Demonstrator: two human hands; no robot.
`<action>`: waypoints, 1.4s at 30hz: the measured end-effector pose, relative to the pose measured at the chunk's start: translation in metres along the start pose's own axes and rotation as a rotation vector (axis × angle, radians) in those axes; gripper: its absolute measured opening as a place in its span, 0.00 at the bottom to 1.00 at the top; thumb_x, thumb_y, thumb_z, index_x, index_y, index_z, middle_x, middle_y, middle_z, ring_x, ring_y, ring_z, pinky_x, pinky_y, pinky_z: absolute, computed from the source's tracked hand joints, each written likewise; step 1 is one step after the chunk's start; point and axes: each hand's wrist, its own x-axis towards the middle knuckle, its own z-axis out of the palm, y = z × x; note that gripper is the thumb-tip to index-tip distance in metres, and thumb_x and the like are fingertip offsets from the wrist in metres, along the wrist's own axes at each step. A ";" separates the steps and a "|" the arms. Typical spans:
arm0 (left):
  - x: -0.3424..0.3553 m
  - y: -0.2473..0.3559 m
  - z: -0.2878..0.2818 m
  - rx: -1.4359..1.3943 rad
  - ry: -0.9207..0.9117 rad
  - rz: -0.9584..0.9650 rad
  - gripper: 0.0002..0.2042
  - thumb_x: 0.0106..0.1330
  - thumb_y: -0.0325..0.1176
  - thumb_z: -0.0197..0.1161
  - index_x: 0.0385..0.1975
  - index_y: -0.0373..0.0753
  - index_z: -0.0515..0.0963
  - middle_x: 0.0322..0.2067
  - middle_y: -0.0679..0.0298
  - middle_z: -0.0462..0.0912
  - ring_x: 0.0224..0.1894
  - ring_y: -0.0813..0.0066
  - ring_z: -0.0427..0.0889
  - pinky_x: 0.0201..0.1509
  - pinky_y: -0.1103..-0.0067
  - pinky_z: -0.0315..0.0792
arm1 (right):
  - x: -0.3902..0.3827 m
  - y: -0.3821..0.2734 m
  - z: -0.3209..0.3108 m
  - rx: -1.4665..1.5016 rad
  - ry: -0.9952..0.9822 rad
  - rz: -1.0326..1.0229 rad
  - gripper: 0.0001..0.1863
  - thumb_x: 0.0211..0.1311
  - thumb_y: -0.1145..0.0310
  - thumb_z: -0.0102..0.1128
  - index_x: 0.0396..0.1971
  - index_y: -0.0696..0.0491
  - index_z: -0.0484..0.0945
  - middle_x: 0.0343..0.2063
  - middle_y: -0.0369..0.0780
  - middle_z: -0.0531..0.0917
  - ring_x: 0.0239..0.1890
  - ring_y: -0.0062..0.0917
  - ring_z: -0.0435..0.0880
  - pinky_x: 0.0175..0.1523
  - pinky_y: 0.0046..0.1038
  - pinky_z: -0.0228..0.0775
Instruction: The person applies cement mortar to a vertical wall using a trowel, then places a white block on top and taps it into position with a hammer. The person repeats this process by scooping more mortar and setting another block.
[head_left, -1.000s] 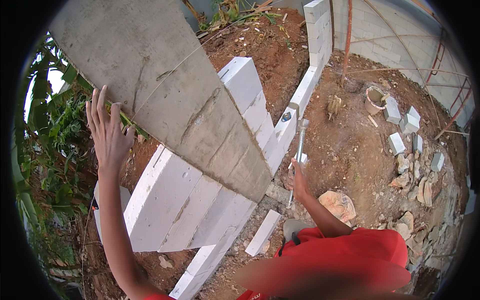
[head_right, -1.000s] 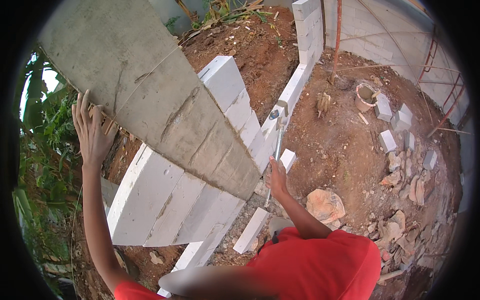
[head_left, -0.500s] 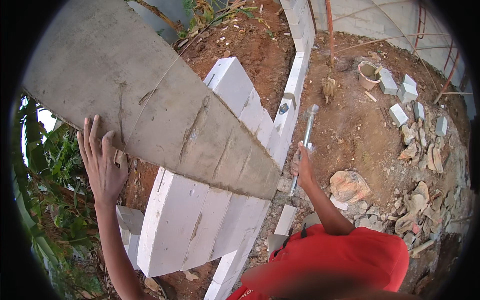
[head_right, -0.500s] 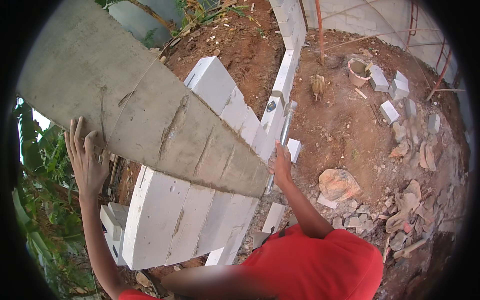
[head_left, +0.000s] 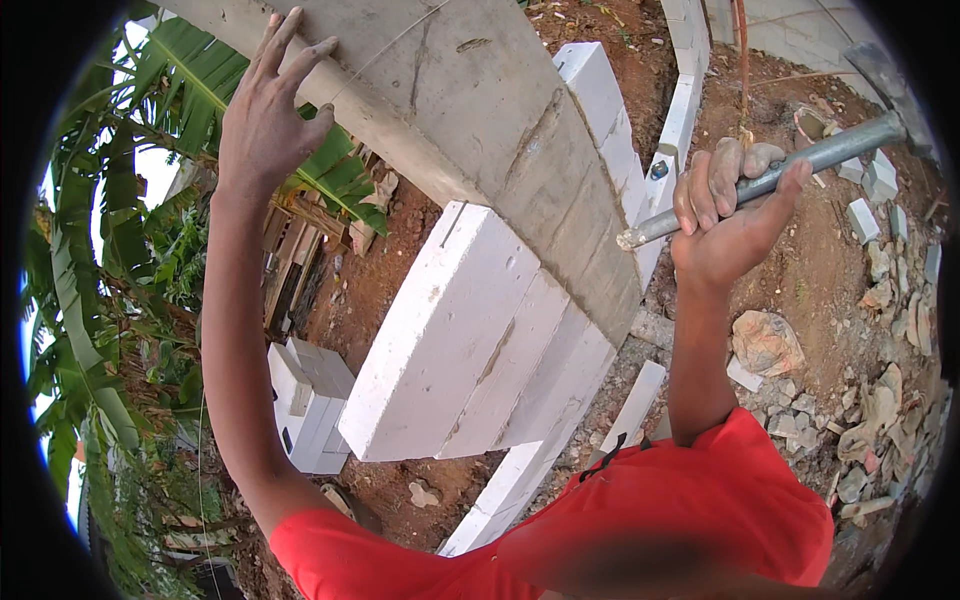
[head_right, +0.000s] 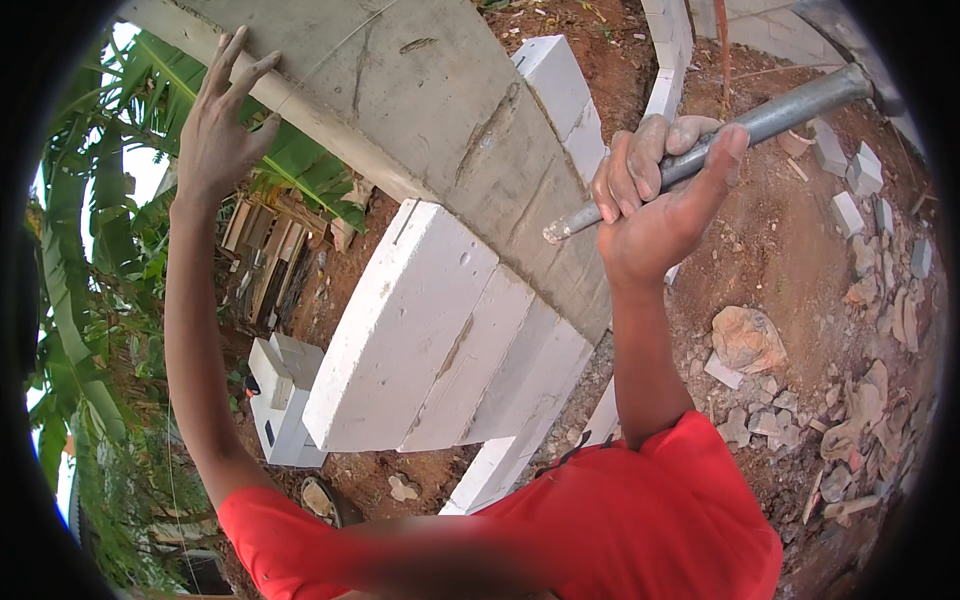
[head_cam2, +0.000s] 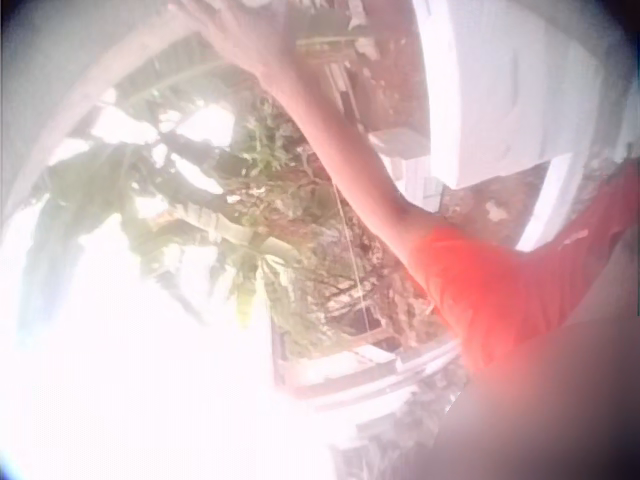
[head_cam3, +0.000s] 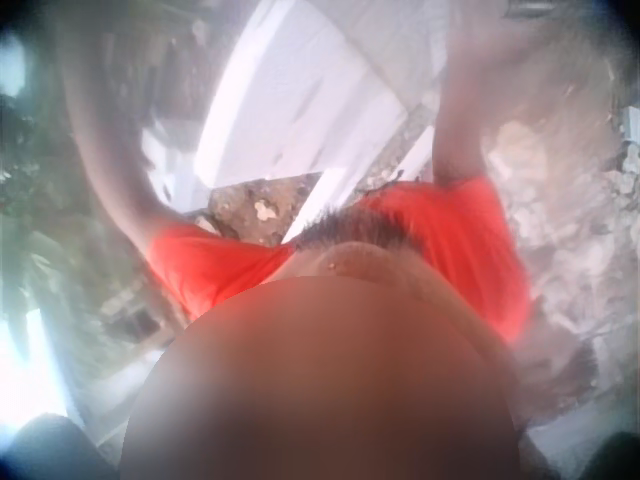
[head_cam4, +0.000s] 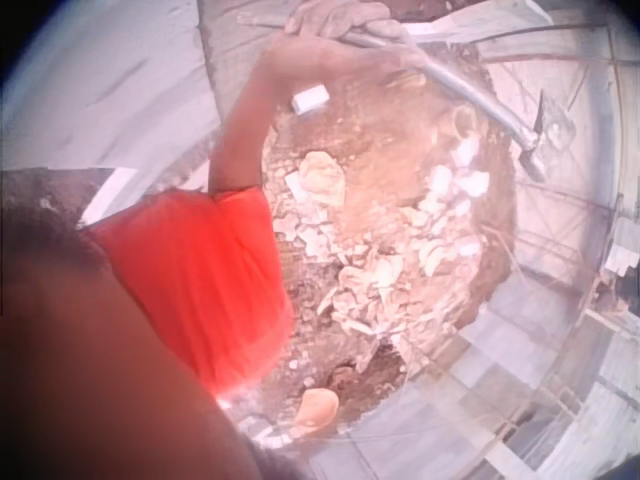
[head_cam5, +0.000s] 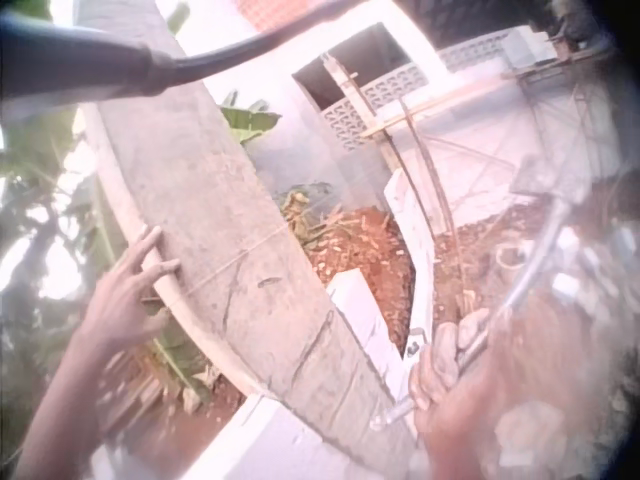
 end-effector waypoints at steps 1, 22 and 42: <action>0.000 -0.001 0.000 -0.023 0.009 0.019 0.30 0.54 0.32 0.68 0.62 0.57 0.80 0.77 0.70 0.61 0.80 0.65 0.57 0.80 0.63 0.64 | -0.008 0.002 0.014 0.053 -0.054 -0.089 0.26 0.79 0.37 0.44 0.30 0.44 0.66 0.13 0.29 0.59 0.10 0.14 0.53 0.11 0.19 0.45; 0.017 0.011 0.010 -0.035 0.016 0.004 0.30 0.50 0.38 0.69 0.60 0.50 0.77 0.77 0.49 0.57 0.80 0.50 0.54 0.72 0.57 0.72 | -0.035 0.128 0.100 0.161 0.236 -0.040 0.26 0.75 0.40 0.54 0.25 0.42 0.60 0.14 0.27 0.60 0.11 0.13 0.54 0.16 0.20 0.42; 0.004 -0.005 -0.006 -0.055 -0.138 -0.007 0.26 0.55 0.38 0.66 0.58 0.53 0.83 0.75 0.72 0.66 0.81 0.58 0.51 0.81 0.56 0.61 | -0.044 0.118 0.106 0.243 0.089 0.817 0.22 0.77 0.45 0.54 0.28 0.44 0.64 0.13 0.27 0.59 0.09 0.10 0.53 0.12 0.18 0.42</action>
